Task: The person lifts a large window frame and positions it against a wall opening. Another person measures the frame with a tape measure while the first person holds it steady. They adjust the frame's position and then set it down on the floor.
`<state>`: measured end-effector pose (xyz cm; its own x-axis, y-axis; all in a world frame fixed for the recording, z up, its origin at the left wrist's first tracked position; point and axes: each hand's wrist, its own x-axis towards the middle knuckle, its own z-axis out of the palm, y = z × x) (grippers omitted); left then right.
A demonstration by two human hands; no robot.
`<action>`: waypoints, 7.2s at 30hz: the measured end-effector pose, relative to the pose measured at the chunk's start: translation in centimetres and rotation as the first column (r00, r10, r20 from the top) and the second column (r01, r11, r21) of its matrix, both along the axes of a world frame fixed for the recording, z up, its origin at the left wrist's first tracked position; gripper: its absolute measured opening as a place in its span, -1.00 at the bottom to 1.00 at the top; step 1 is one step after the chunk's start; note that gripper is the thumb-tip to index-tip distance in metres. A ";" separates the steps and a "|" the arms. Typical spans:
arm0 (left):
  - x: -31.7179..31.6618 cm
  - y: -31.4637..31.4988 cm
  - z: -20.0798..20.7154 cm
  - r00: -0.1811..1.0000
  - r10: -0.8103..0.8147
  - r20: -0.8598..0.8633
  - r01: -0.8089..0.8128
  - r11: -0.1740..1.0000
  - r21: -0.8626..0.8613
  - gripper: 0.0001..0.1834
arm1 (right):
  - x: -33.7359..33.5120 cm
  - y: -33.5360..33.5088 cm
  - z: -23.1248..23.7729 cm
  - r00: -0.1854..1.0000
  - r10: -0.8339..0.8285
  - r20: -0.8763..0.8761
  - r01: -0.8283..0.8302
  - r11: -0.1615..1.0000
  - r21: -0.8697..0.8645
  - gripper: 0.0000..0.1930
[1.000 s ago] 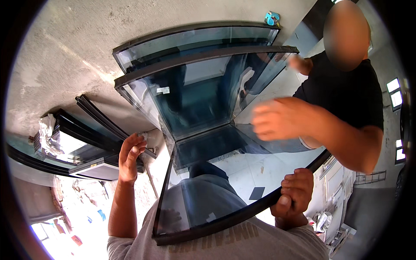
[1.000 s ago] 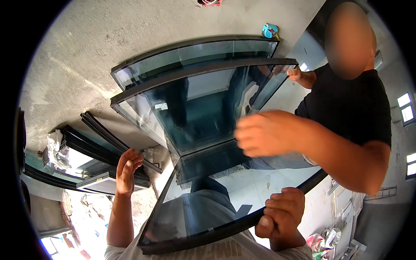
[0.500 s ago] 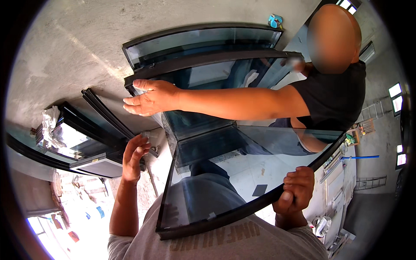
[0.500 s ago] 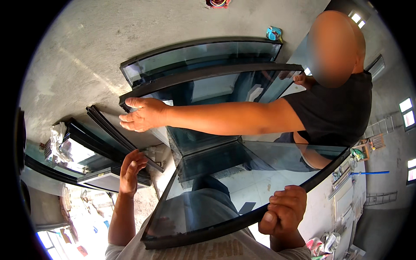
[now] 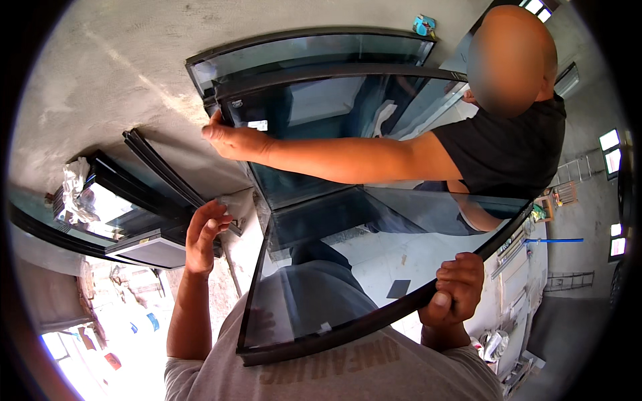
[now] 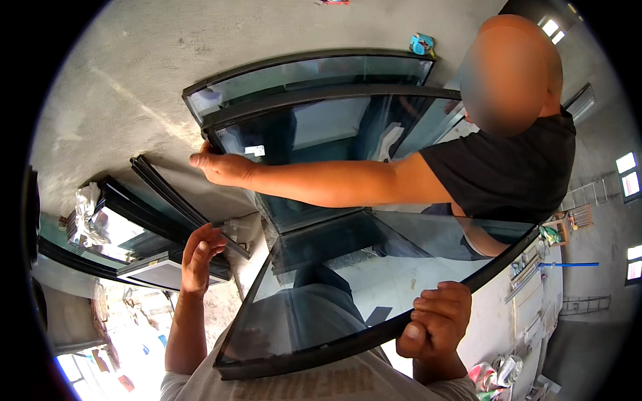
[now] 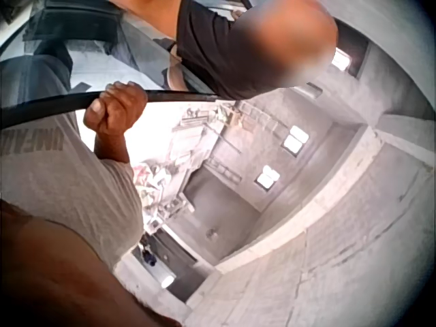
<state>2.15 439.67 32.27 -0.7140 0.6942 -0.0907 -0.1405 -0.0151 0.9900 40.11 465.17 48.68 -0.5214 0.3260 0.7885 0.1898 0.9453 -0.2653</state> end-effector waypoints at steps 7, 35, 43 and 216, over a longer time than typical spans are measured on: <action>0.2 -0.1 -0.1 1.000 -0.024 0.006 0.024 0.999 -0.030 -0.25 | -0.3 0.0 -0.1 0.999 -0.003 -0.037 0.003 1.000 -0.002 -0.75; 0.9 -0.2 -1.5 0.995 -0.073 0.068 0.074 0.997 -0.015 -0.22 | -0.5 -0.1 0.2 1.000 -0.016 -0.026 0.017 1.000 0.008 -0.71; 1.3 -0.1 -1.6 0.994 -0.078 0.071 0.078 0.997 -0.007 -0.23 | -0.3 -0.1 0.0 1.000 -0.013 -0.027 0.013 1.000 -0.004 -0.70; 50.5 -33.7 -16.2 0.274 0.895 0.353 -0.672 0.441 -0.596 -0.46 | -28.0 -39.4 -24.1 -0.496 0.589 0.638 -0.577 0.326 -0.749 -0.62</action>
